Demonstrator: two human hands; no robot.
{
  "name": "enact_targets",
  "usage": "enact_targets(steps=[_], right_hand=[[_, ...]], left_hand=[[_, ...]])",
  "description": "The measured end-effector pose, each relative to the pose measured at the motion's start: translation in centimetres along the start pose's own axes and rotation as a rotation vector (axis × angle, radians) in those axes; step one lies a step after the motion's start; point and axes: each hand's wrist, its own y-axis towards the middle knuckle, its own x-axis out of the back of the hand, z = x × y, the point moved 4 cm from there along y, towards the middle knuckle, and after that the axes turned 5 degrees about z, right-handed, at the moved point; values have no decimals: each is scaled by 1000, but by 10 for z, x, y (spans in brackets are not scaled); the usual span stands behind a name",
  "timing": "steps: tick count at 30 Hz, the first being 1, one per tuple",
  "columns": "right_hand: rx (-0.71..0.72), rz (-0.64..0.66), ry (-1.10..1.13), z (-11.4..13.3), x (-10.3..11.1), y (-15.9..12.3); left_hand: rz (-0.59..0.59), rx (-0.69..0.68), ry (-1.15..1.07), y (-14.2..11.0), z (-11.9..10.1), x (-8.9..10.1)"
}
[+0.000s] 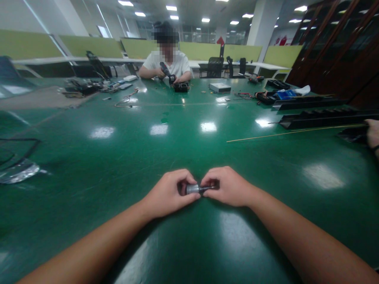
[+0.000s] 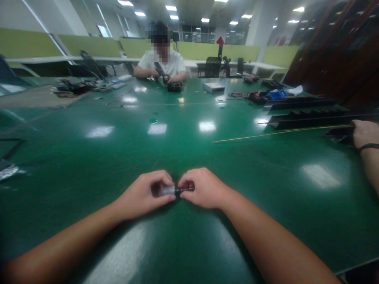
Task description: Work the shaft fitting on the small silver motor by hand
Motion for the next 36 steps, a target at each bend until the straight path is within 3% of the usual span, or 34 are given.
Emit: enact_targets(steps=[15,36], right_hand=[[-121,62,8,-8,15,-8],[-180,125,18,-24,32,-16]], left_hand=[[-8,3,-9,-1,-2,1],[2,0,-20,-2,-3,1]])
